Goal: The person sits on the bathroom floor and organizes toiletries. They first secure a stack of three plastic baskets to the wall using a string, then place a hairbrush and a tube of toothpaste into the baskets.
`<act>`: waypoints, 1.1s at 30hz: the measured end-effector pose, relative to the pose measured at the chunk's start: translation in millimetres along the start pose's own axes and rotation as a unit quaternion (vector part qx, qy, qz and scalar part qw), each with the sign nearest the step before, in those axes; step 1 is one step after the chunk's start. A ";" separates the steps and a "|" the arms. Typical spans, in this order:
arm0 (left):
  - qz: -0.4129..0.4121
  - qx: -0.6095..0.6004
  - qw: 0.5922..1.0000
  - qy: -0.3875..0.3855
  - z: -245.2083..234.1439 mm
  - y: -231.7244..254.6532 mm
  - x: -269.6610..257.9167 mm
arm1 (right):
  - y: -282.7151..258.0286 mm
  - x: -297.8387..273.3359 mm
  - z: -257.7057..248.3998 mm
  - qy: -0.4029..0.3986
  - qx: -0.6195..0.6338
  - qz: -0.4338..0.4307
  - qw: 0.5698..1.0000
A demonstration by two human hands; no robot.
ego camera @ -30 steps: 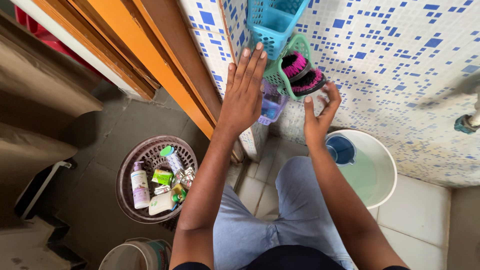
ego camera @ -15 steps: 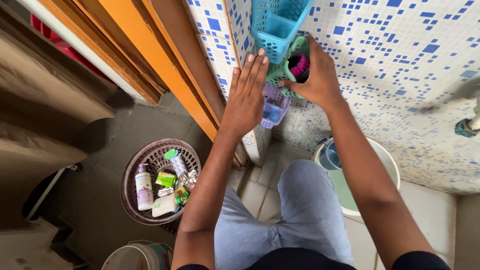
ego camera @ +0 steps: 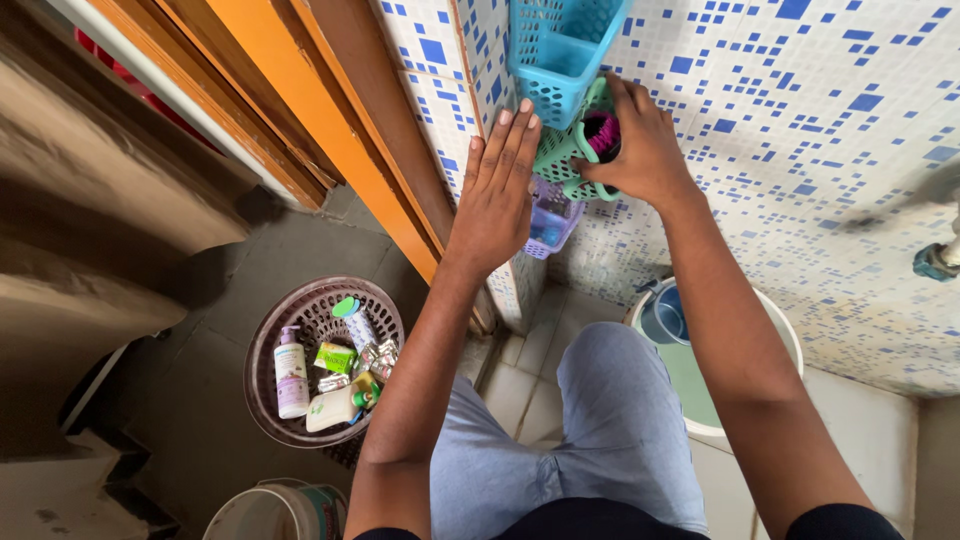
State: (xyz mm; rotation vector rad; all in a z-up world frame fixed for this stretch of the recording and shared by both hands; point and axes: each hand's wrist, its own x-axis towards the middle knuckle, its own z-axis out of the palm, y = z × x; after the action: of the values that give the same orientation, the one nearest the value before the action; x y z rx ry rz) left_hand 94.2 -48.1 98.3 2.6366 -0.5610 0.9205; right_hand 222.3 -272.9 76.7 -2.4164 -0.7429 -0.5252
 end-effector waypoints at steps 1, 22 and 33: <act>-0.001 0.002 1.000 -0.002 -0.1 0.9 -0.4 | 0.5 -2.0 0.1 0.001 -0.005 -0.003 1.000; -0.004 -0.045 0.999 0.007 -8.3 9.7 -2.4 | -5.1 -6.8 -7.9 0.021 0.048 -0.037 0.998; -0.017 -0.221 0.973 0.063 -2.7 13.8 -32.6 | -35.0 -69.4 -5.1 0.110 0.734 0.046 0.669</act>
State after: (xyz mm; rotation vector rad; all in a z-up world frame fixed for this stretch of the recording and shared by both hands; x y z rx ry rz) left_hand 63.1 -50.7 81.3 2.1689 -0.6077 0.8316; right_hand 146.7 -278.7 59.3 -0.8120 -0.5334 -0.0286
